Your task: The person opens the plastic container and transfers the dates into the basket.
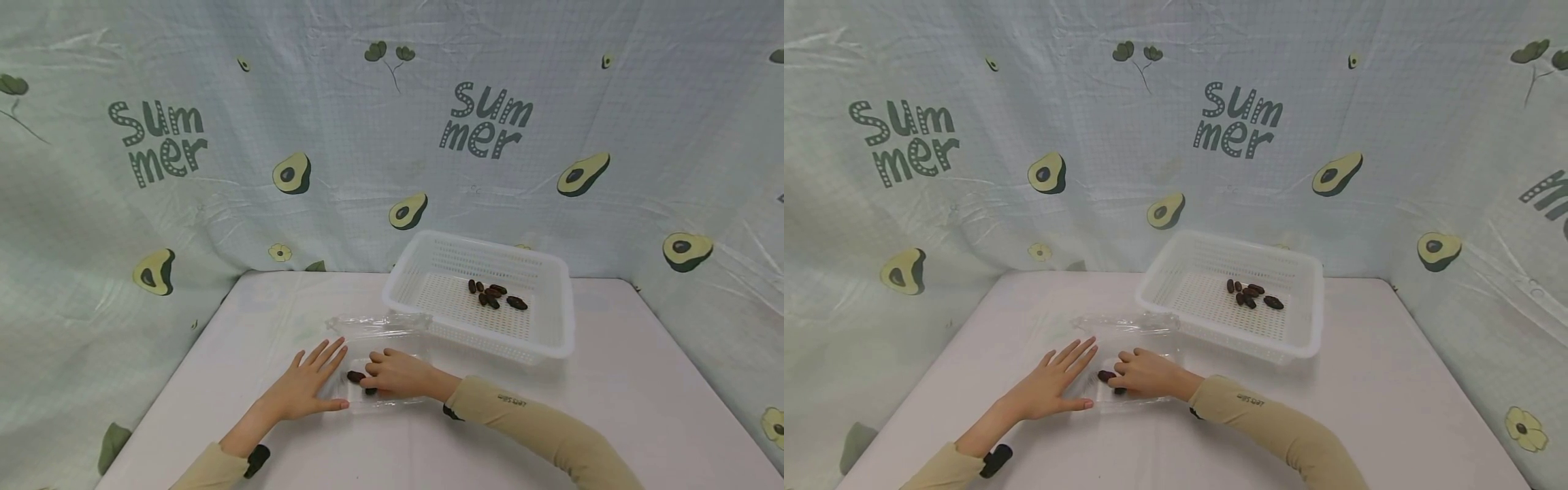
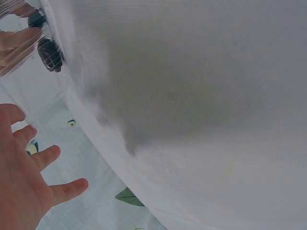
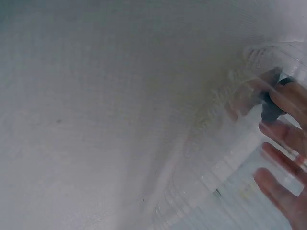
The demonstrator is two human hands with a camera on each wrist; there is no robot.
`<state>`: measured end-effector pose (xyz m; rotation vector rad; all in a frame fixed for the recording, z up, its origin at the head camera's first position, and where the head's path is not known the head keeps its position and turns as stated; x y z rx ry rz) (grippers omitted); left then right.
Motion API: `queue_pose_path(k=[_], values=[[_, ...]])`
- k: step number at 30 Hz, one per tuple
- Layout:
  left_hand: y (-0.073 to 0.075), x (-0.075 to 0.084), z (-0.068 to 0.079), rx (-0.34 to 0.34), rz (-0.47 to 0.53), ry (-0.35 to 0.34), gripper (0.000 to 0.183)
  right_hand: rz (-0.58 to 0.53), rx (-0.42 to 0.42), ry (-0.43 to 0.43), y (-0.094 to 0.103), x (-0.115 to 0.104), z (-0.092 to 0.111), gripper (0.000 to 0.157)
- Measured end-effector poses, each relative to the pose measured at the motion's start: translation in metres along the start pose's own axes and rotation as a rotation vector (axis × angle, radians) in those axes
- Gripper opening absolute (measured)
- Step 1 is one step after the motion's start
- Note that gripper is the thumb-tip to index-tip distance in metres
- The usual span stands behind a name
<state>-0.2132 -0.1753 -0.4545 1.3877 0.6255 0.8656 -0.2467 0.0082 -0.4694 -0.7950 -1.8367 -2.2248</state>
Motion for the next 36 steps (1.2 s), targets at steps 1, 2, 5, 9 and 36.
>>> queue_pose_path(k=[1, 2, 5, 9, 36], values=[[0.0, 0.0, 0.0, 0.001, -0.002, 0.0, 0.09, -0.005, 0.002, 0.002, 0.0, 0.0, 0.0, 0.017], [0.0, 0.0, 0.0, 0.0, -0.002, 0.0, 0.09, -0.007, 0.001, 0.003, 0.0, 0.0, 0.0, 0.017], [0.0, 0.0, 0.0, -0.001, -0.003, 0.002, 0.09, -0.004, -0.001, 0.002, 0.001, 0.001, 0.001, 0.017], [0.0, 0.0, -0.001, 0.0, -0.001, 0.002, 0.09, 0.024, 0.013, 0.0, 0.005, 0.003, 0.006, 0.017], [-0.002, -0.001, 0.0, 0.027, 0.009, -0.01, 0.091, -0.051, 0.223, -0.09, 0.048, 0.032, 0.092, 0.021]])
Point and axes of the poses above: each hand's wrist, its own z-axis away from the middle knuckle, its own y-axis out of the back of the hand, x = y × z, the point moved 3 cm from there along -z, towards the middle knuckle, and after that the axes turned 11 degrees about -x, right-handed, at the moved point
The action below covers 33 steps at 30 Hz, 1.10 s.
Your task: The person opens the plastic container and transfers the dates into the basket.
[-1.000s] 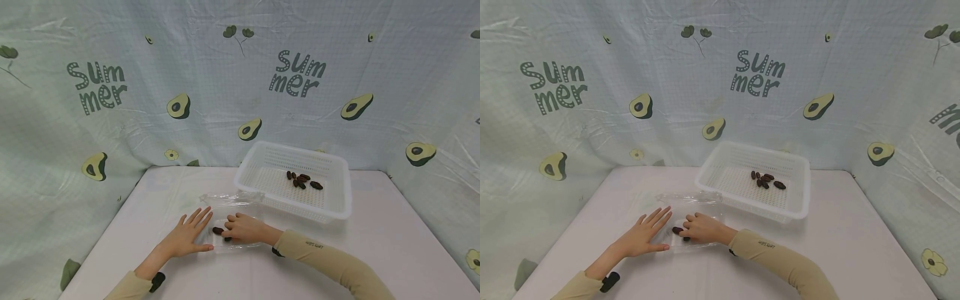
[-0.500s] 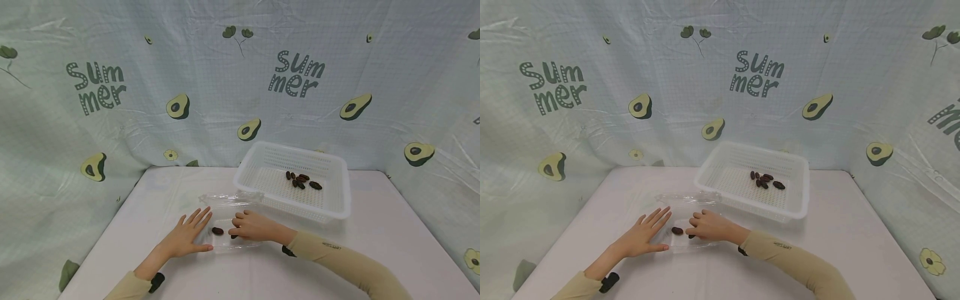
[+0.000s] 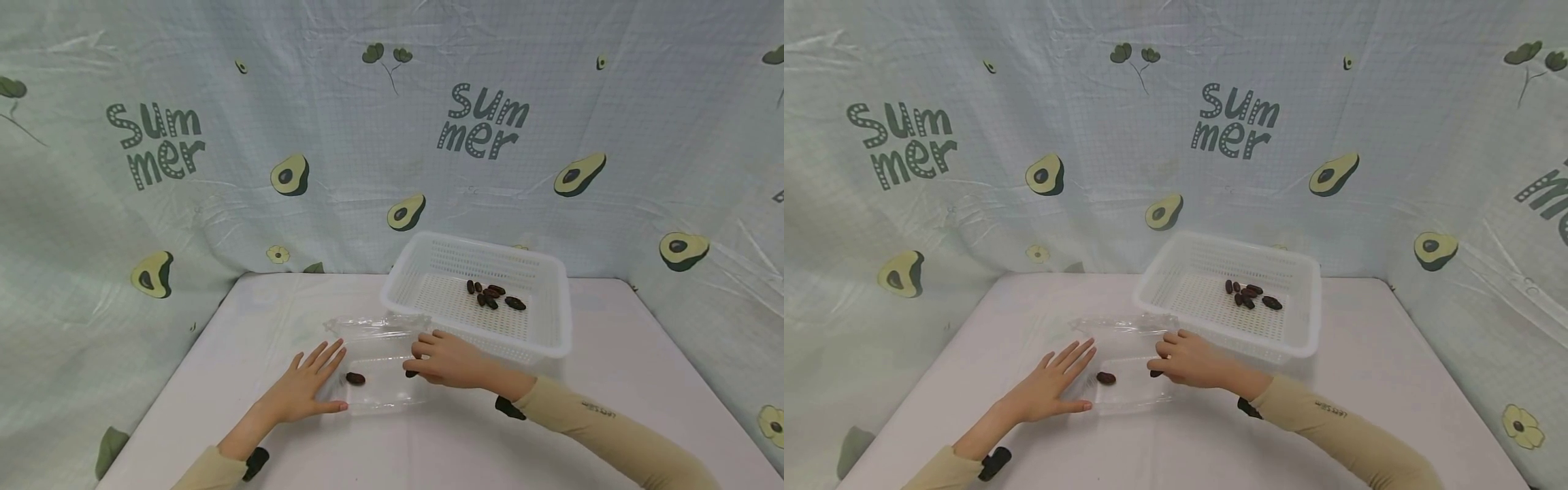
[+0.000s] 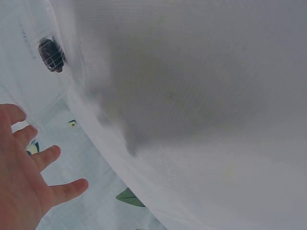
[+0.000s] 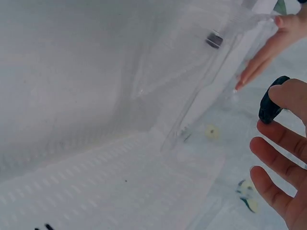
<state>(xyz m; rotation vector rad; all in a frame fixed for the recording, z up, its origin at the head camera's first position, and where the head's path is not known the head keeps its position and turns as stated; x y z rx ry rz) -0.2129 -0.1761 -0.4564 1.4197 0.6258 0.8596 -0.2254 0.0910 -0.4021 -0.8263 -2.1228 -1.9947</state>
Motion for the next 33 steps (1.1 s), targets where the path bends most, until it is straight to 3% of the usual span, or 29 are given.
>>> queue_pose_path(k=[10, 18, 26, 30, 33], values=[[0.0, 0.001, 0.0, -0.009, 0.009, 0.008, 0.091, -0.1, 0.097, -0.06, 0.035, 0.033, 0.042, 0.032], [0.001, 0.001, 0.0, -0.006, 0.002, 0.008, 0.09, -0.108, 0.182, -0.116, 0.046, 0.068, 0.069, 0.019], [0.002, 0.002, 0.0, 0.002, 0.004, 0.001, 0.09, -0.076, 0.193, -0.168, 0.05, 0.107, 0.088, 0.018], [0.002, 0.002, 0.0, 0.004, 0.004, -0.003, 0.09, -0.046, 0.189, -0.218, 0.045, 0.128, 0.094, 0.035], [0.001, 0.002, 0.0, -0.004, 0.006, -0.002, 0.09, -0.029, 0.179, -0.264, 0.037, 0.142, 0.099, 0.02]])
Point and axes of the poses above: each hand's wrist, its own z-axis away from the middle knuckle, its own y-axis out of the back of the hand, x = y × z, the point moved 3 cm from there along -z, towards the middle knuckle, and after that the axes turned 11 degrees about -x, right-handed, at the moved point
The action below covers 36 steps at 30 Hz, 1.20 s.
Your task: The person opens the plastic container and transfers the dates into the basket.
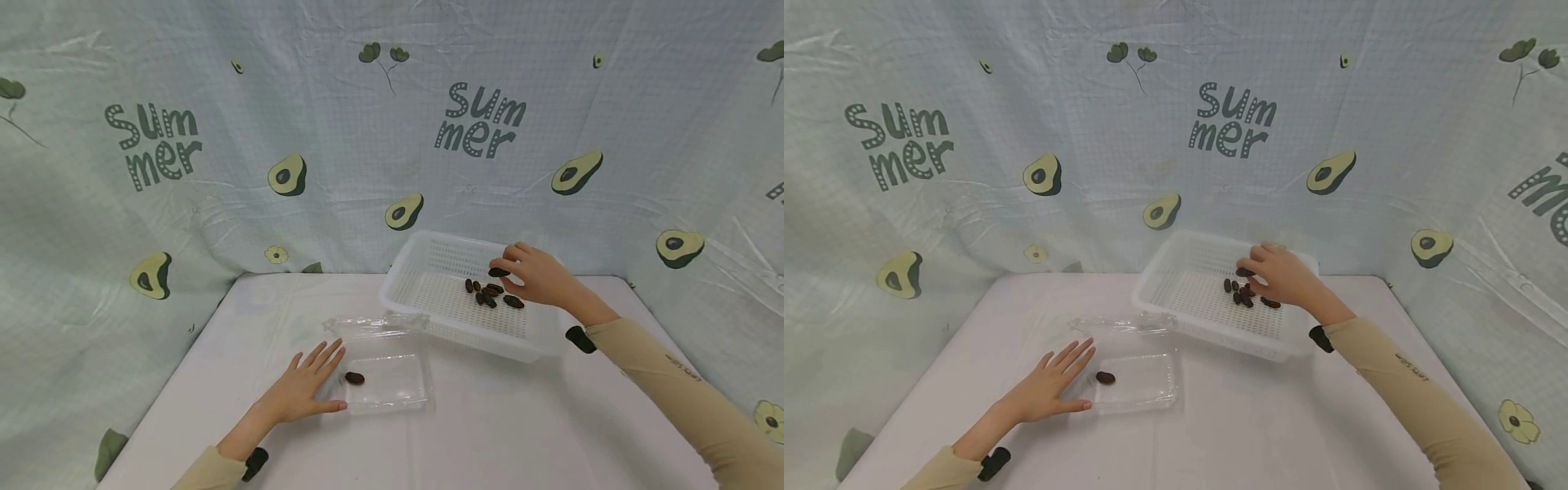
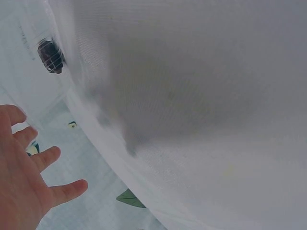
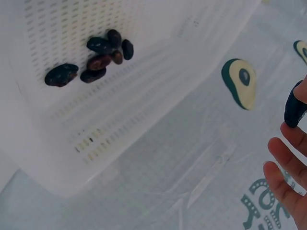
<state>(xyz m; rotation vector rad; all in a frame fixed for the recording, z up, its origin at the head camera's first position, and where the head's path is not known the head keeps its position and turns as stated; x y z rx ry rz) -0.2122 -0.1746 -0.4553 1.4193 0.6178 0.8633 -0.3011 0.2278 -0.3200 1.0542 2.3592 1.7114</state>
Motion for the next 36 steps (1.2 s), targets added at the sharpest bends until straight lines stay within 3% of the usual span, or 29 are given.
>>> queue_pose_path(k=[2, 5, 9, 19, 29, 36], values=[[0.0, 0.0, 0.0, -0.007, 0.001, 0.002, 0.09, 0.01, -0.011, -0.03, -0.007, 0.009, 0.0, 0.017], [0.0, 0.0, 0.0, -0.009, -0.005, 0.003, 0.09, 0.007, -0.044, -0.087, -0.015, 0.019, -0.003, 0.027], [0.001, 0.0, 0.0, -0.004, -0.006, 0.001, 0.09, 0.016, -0.101, -0.149, -0.026, 0.029, -0.011, 0.024], [0.002, 0.001, -0.001, 0.01, -0.012, -0.009, 0.089, 0.06, -0.273, -0.207, -0.068, 0.048, -0.025, 0.02], [0.003, 0.001, -0.001, -0.014, -0.011, 0.004, 0.089, 0.037, -0.496, -0.29, -0.099, 0.046, -0.031, 0.021], [0.002, 0.001, 0.0, -0.013, 0.009, -0.006, 0.089, 0.032, -0.538, -0.266, -0.113, 0.038, -0.037, 0.022]])
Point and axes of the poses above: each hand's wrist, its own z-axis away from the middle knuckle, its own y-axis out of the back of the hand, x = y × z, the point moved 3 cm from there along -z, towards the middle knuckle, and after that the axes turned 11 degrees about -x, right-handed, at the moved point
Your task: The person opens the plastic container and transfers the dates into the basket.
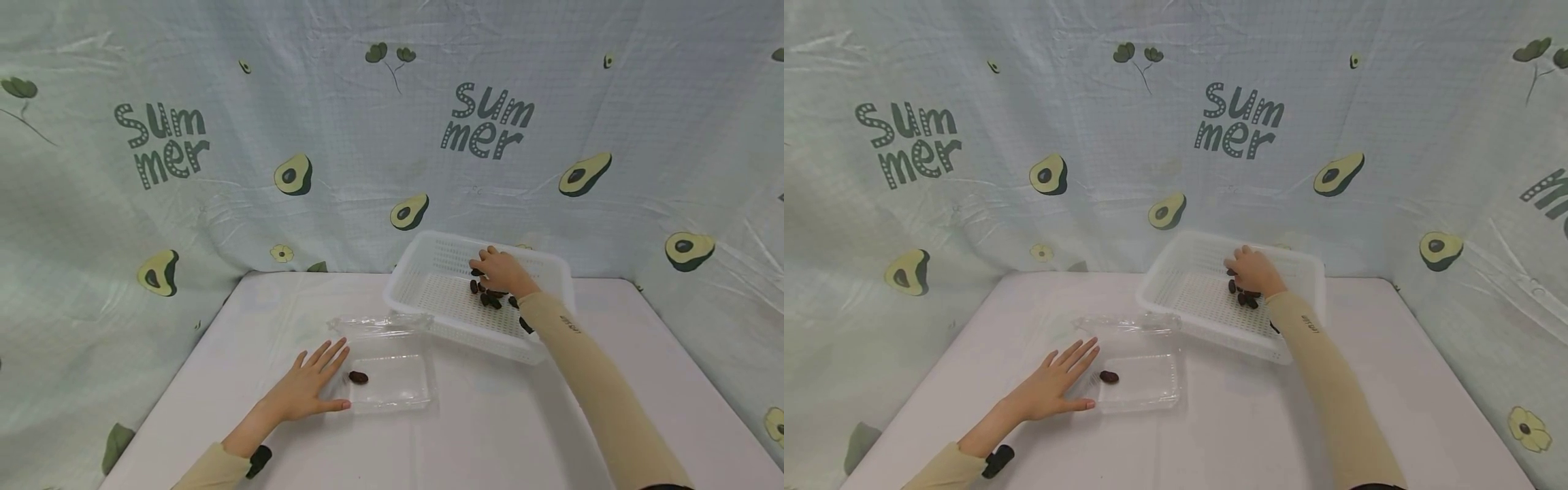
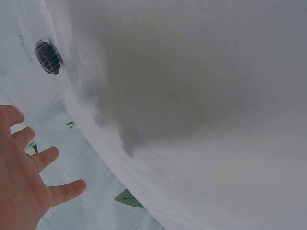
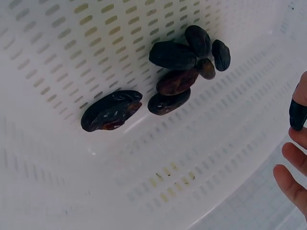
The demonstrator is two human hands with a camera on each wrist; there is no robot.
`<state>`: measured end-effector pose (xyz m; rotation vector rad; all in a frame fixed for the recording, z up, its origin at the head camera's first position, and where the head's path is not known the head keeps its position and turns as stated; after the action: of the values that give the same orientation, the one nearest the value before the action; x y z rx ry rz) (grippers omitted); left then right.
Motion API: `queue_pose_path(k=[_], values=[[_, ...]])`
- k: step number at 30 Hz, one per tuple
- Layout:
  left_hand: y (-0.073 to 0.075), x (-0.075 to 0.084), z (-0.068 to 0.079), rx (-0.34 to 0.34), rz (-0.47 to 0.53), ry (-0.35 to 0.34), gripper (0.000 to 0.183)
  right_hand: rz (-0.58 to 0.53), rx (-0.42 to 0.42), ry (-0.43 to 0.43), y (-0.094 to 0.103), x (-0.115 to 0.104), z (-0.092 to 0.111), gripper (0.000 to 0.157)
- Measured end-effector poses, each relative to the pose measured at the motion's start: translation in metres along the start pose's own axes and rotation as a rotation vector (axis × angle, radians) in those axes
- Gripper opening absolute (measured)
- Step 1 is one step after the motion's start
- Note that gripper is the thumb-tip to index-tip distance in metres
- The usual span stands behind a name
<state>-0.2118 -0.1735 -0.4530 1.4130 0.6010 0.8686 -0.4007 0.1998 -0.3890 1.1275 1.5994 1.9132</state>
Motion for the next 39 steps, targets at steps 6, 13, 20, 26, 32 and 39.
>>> queue_pose_path(k=[6, 13, 20, 26, 32, 39], values=[[-0.001, 0.0, -0.001, -0.003, 0.003, 0.001, 0.089, -0.012, -0.013, 0.009, -0.003, -0.006, -0.002, 0.023], [-0.002, 0.001, -0.001, -0.012, -0.004, 0.009, 0.09, 0.01, 0.006, 0.013, -0.008, -0.008, -0.003, 0.021], [-0.001, 0.002, -0.001, -0.01, -0.007, 0.007, 0.089, 0.021, 0.033, 0.019, -0.007, -0.008, -0.001, 0.022], [0.0, 0.001, -0.001, -0.008, -0.009, 0.01, 0.089, 0.01, 0.05, 0.03, -0.006, -0.007, 0.002, 0.02], [-0.001, 0.0, -0.001, -0.008, -0.012, 0.011, 0.089, 0.001, 0.108, 0.066, -0.001, -0.007, 0.006, 0.019], [-0.002, -0.002, -0.001, -0.002, -0.012, 0.007, 0.09, 0.005, 0.237, 0.121, 0.007, -0.009, 0.013, 0.017]])
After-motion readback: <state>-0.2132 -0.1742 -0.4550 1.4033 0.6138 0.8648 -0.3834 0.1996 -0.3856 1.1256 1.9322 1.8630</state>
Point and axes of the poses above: each hand's wrist, its own z-axis away from the middle knuckle, its own y-axis out of the back of the hand, x = y × z, the point moved 3 cm from there along -z, towards the middle knuckle, and after that the axes turned 11 degrees about -x, right-handed, at the moved point
